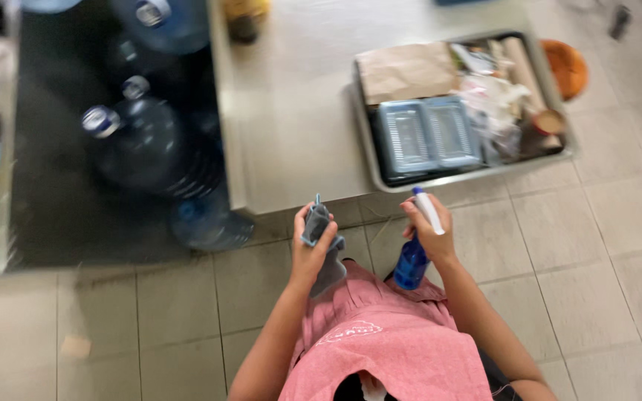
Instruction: The person wipes a stainless steel counter with a cloth, spraying cleaner from a bottle onto the surface and into the cloth, and rearranges items including a tray of containers and a blue bin of utensils.
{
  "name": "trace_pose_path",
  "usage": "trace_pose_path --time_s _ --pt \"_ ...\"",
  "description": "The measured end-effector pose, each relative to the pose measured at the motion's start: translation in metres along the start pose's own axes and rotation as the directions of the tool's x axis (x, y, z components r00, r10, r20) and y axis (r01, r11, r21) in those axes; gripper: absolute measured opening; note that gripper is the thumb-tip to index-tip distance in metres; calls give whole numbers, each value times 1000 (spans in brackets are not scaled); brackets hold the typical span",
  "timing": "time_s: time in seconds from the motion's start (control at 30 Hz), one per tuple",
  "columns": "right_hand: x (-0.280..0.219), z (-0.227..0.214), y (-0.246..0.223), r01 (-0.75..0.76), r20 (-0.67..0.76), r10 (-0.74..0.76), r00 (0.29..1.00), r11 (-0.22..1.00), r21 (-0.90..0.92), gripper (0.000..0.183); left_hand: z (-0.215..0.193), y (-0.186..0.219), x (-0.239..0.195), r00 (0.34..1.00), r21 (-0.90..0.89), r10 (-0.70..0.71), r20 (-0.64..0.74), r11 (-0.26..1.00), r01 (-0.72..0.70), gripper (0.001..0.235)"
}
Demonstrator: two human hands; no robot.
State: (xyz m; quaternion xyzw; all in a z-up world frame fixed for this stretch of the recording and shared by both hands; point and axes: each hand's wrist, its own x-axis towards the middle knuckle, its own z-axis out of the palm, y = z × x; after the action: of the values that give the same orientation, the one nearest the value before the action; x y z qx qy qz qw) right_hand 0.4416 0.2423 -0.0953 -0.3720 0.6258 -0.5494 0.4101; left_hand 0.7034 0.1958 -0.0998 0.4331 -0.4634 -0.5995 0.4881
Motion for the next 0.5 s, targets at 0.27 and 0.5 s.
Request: trace_pose_path --time_s 0.27,0.5 --pt "13 -117 23 -89 -387 134 913 987 132 44 81 -80 121 999 161 -13 40 987 6 54" --pt "67 -163 33 -123 -270 154 950 984 128 66 110 -155 136 999 329 -19 32 944 7 55"
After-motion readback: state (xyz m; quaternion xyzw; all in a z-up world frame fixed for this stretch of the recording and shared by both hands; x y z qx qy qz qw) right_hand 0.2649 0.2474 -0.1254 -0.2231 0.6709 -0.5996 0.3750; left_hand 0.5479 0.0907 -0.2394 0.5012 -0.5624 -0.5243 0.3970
